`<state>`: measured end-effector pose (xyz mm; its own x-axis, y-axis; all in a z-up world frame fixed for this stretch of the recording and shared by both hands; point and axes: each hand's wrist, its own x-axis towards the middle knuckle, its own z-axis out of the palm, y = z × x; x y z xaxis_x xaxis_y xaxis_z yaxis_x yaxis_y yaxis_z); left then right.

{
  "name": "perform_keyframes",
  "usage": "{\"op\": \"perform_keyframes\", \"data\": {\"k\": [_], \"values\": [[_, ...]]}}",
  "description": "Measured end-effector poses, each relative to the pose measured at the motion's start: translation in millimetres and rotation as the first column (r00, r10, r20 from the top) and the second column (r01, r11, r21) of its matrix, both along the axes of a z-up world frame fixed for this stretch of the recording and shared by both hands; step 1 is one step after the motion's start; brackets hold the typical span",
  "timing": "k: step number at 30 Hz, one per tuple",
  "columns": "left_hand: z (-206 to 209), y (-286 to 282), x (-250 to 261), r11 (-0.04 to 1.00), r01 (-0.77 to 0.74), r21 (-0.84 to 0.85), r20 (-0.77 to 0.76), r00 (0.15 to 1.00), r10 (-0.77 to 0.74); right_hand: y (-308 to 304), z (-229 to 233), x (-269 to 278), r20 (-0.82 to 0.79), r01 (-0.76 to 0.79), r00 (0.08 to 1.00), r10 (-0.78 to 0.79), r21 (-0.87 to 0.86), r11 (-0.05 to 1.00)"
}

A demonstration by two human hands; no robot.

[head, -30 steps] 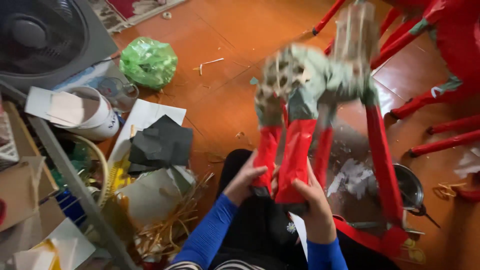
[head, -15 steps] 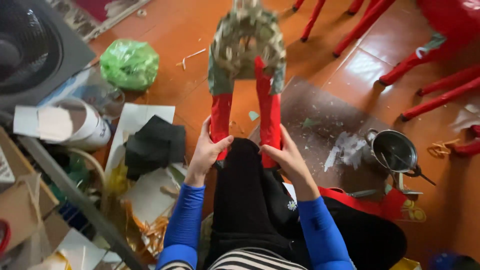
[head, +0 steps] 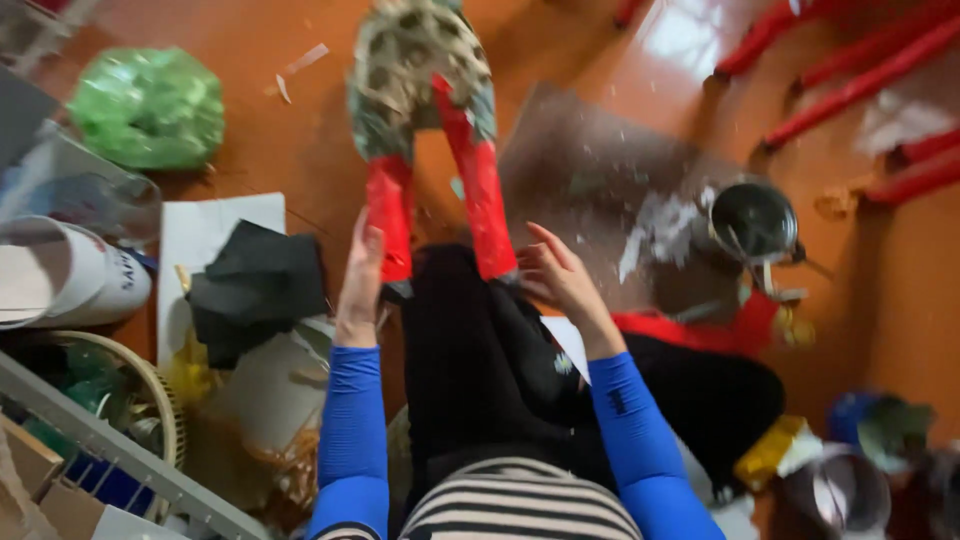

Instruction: Applying red tape and white paper strips to a giraffe-shaped craft model using a brush and glue

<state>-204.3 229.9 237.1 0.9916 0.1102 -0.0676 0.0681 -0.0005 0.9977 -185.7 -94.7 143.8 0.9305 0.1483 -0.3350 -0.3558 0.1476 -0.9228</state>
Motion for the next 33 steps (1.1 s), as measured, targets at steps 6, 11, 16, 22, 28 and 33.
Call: {"op": "perform_keyframes", "data": {"k": [6, 11, 16, 22, 28, 33], "values": [[35, -18, -19, 0.977, -0.104, -0.186, -0.028, 0.995, 0.101, -151, -98, -100, 0.009, 0.025, 0.985, 0.175, -0.996, -0.089], [-82, 8, -15, 0.816, -0.187, -0.547, -0.183, 0.978, 0.102, -203, -102, -173, -0.097, -0.113, 0.986, 0.135, -0.987, 0.118], [-161, -46, -31, 0.960, -0.152, -0.235, -0.241, 0.966, 0.094, -168, -123, -190, 0.044, 0.002, 0.978, 0.206, -0.980, 0.201], [-108, -179, -70, 0.797, 0.600, 0.071, -0.052, 0.800, -0.598, -103, -73, -167, 0.328, 0.211, 0.933, 0.146, -0.830, 0.516], [-129, -213, -42, 0.448, 0.532, 0.719, 0.106, 0.553, -0.826, -130, 4, -173, 0.236, 0.101, 0.970, 0.057, -0.609, 0.787], [-105, -191, -6, 0.506, 0.531, 0.680, -0.001, 0.690, -0.724, -202, -9, -212, -0.033, -0.129, 0.991, 0.132, -0.524, 0.842]]}}
